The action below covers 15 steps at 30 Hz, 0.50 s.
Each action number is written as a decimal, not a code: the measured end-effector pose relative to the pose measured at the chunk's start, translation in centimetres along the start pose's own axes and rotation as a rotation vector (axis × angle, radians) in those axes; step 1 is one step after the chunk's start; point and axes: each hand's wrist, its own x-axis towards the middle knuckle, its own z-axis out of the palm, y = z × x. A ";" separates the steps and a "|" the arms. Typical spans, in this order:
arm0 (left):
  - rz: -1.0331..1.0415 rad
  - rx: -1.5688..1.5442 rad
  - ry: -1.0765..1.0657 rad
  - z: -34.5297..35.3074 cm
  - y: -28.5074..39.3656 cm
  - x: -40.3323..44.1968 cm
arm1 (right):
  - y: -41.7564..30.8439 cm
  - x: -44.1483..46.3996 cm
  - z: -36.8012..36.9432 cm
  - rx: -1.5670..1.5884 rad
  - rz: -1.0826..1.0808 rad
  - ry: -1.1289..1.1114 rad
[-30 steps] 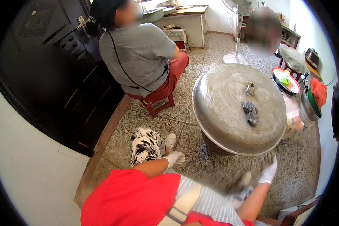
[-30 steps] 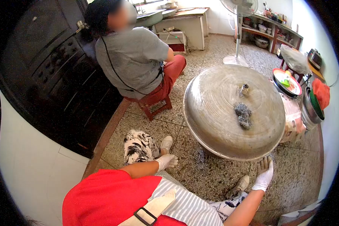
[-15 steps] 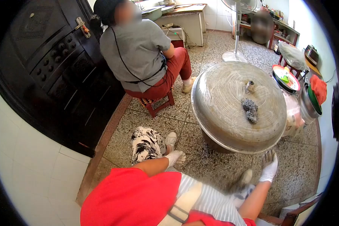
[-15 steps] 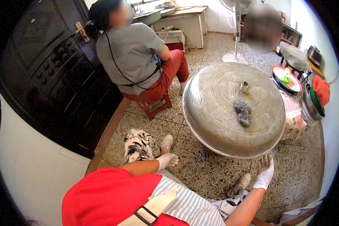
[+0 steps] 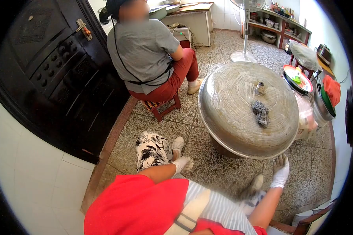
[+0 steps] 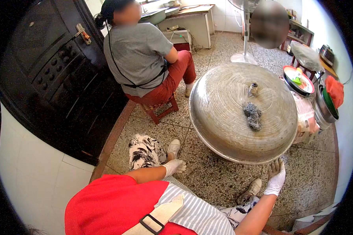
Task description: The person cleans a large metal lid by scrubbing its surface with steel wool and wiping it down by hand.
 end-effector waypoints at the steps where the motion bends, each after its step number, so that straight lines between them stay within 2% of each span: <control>1: -0.013 -0.033 -0.009 -0.2 -0.1 0.3 | 0.0 0.0 0.0 0.000 0.000 0.001; 5: -0.014 -0.013 -0.057 -0.4 -0.2 0.2 | -0.1 -0.2 0.3 -0.004 0.004 -0.011; 13: 0.012 0.039 0.004 0.5 0.2 -1.1 | -0.3 -0.5 0.8 -0.021 0.006 -0.011; 15: 0.013 0.032 -0.008 0.3 0.0 -0.8 | -0.1 -0.1 0.3 0.000 0.016 -0.076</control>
